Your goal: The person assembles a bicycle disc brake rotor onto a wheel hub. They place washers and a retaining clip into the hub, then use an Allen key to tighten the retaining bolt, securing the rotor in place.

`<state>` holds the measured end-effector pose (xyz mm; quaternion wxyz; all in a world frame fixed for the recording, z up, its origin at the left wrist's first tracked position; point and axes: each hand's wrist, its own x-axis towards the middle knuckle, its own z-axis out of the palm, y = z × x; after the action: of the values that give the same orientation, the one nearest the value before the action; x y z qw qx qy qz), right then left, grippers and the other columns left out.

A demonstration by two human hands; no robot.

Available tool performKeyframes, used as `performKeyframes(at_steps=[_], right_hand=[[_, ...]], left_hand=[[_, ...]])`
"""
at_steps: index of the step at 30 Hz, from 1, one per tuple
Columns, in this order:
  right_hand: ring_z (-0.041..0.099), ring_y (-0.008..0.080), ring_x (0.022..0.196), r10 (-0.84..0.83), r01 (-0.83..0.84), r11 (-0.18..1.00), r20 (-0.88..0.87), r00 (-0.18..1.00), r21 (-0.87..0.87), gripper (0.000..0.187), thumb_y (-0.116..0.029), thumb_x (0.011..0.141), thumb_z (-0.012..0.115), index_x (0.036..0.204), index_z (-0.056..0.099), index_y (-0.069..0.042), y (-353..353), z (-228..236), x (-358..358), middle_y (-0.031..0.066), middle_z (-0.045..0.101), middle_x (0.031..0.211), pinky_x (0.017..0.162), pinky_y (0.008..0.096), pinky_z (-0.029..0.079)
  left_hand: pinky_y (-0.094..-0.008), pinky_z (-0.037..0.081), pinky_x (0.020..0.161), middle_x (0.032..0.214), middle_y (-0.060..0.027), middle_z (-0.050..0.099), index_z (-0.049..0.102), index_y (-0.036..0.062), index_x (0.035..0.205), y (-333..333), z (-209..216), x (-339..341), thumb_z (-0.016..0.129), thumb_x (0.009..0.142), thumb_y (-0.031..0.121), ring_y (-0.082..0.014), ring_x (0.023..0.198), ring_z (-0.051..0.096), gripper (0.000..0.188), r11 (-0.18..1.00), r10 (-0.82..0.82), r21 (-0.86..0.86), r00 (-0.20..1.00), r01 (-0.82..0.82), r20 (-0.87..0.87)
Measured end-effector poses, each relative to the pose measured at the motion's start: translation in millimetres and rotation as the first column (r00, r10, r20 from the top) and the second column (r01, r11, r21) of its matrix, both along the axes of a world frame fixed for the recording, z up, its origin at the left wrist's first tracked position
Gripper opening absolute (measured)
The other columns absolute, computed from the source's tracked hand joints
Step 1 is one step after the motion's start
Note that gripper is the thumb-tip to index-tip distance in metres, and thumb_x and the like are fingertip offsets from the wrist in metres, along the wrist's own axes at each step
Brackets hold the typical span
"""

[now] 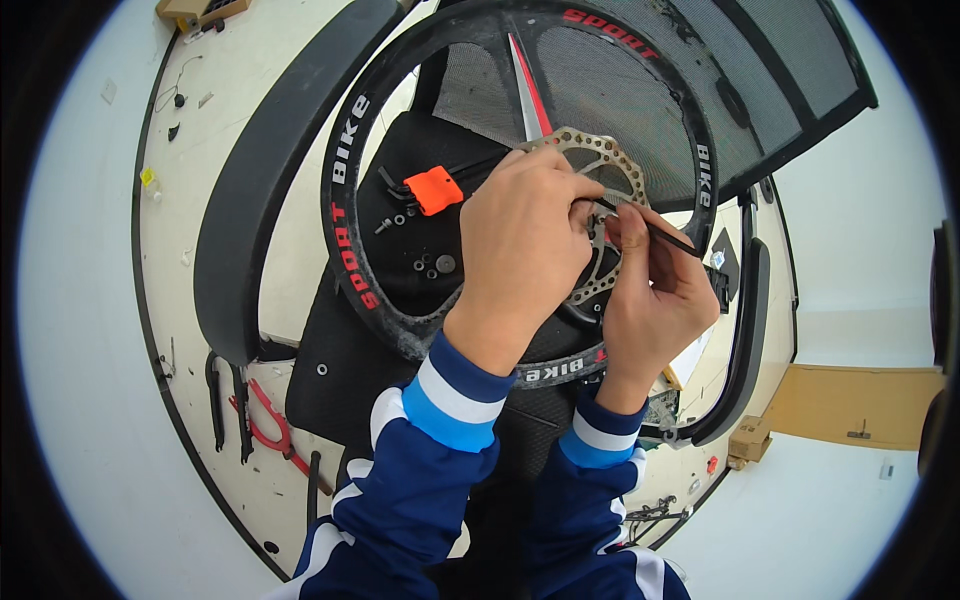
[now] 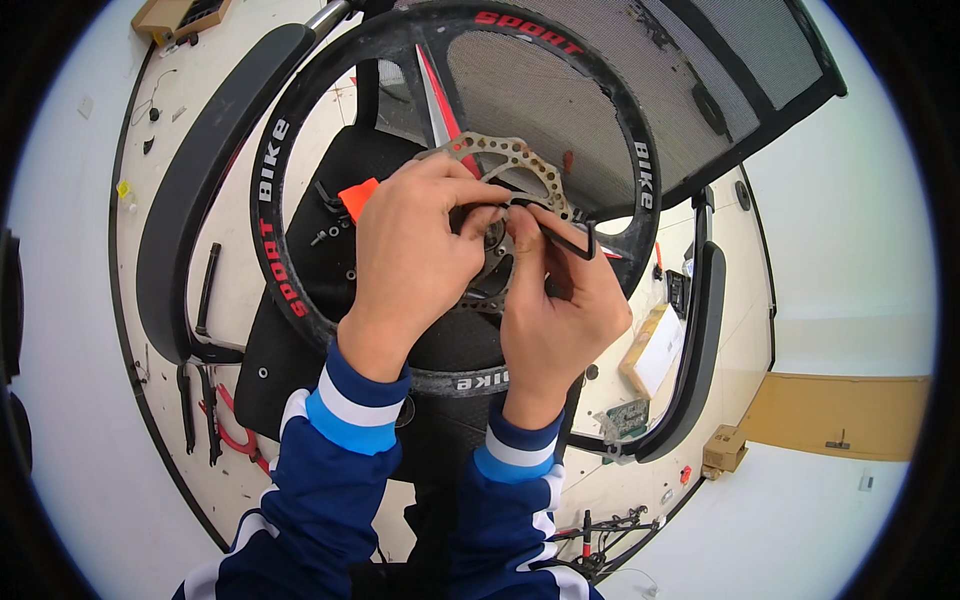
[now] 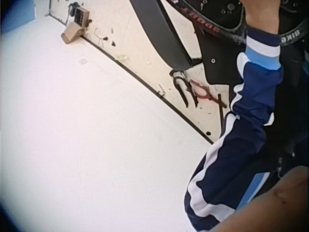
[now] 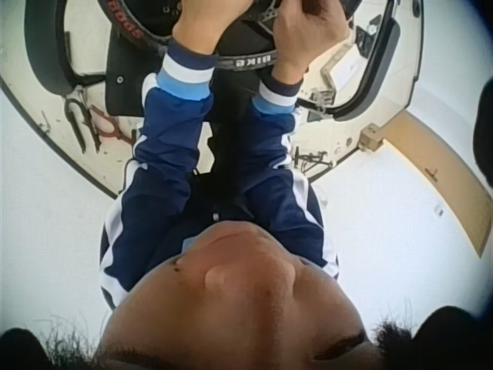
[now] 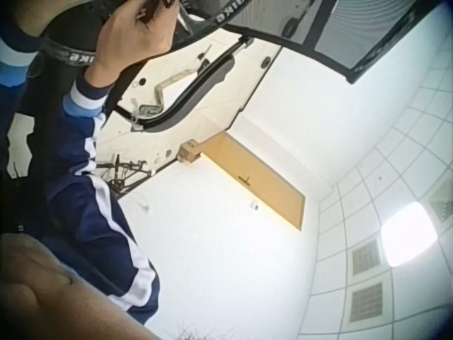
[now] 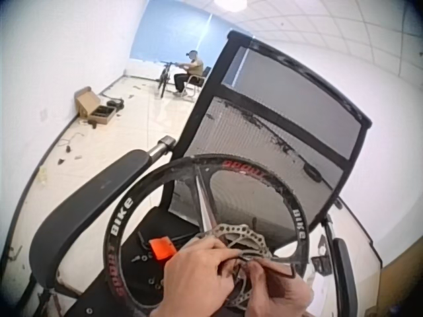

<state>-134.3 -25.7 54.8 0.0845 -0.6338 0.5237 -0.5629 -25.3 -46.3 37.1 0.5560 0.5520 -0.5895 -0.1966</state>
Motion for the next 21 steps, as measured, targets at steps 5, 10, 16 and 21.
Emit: performKeyframes(at_steps=[5,10,16,21], right_hand=[[0.073,0.0142,0.077,-0.036,0.035,0.999,0.037,0.999,0.01,0.011,-0.002,0.091,0.075,0.098,0.075,0.006,-0.7,-2.4,2.3,0.0123,0.076,0.084,0.071,0.0254,0.058],[0.074,0.0164,0.081,-0.025,0.019,0.999,0.174,0.984,0.041,0.012,-0.002,0.093,0.073,0.1,0.073,0.008,-1.2,-4.8,7.6,0.0139,0.076,0.088,0.075,0.0264,0.059],[0.074,0.0173,0.083,0.008,-0.019,0.999,0.22,0.975,0.045,0.013,-0.002,0.095,0.071,0.102,0.071,0.009,-1.8,-6.6,6.1,0.0145,0.075,0.091,0.078,0.0275,0.06],[0.074,0.0175,0.083,0.037,-0.047,0.998,0.227,0.973,0.042,0.013,-0.002,0.095,0.071,0.102,0.071,0.008,-0.8,-4.6,7.8,0.0145,0.075,0.092,0.078,0.028,0.06]], left_hand=[[-0.0386,0.053,0.075,0.089,-0.0082,0.07,0.08,0.0073,0.092,-0.6,-1.7,3.9,0.074,0.076,0.003,-0.0287,0.086,0.067,0.017,0.999,-0.015,-0.034,1.0,0.015,0.004],[-0.0384,0.054,0.075,0.089,-0.0081,0.07,0.08,0.0079,0.092,-1.4,-2.8,6.8,0.074,0.075,0.003,-0.0289,0.086,0.067,0.018,0.998,-0.06,-0.038,0.998,0.059,-0.014],[-0.0379,0.054,0.072,0.088,-0.0092,0.07,0.079,0.0061,0.092,-1.5,-3.4,2.0,0.075,0.077,0.003,-0.0278,0.081,0.068,0.016,0.999,0.007,-0.043,1.0,-0.008,-0.026],[-0.036,0.055,0.067,0.085,-0.011,0.07,0.077,0.0033,0.09,-3.3,-4.0,1.7,0.076,0.076,0.002,-0.0261,0.074,0.069,0.014,1.0,0.003,-0.024,0.998,-0.005,-0.065]])
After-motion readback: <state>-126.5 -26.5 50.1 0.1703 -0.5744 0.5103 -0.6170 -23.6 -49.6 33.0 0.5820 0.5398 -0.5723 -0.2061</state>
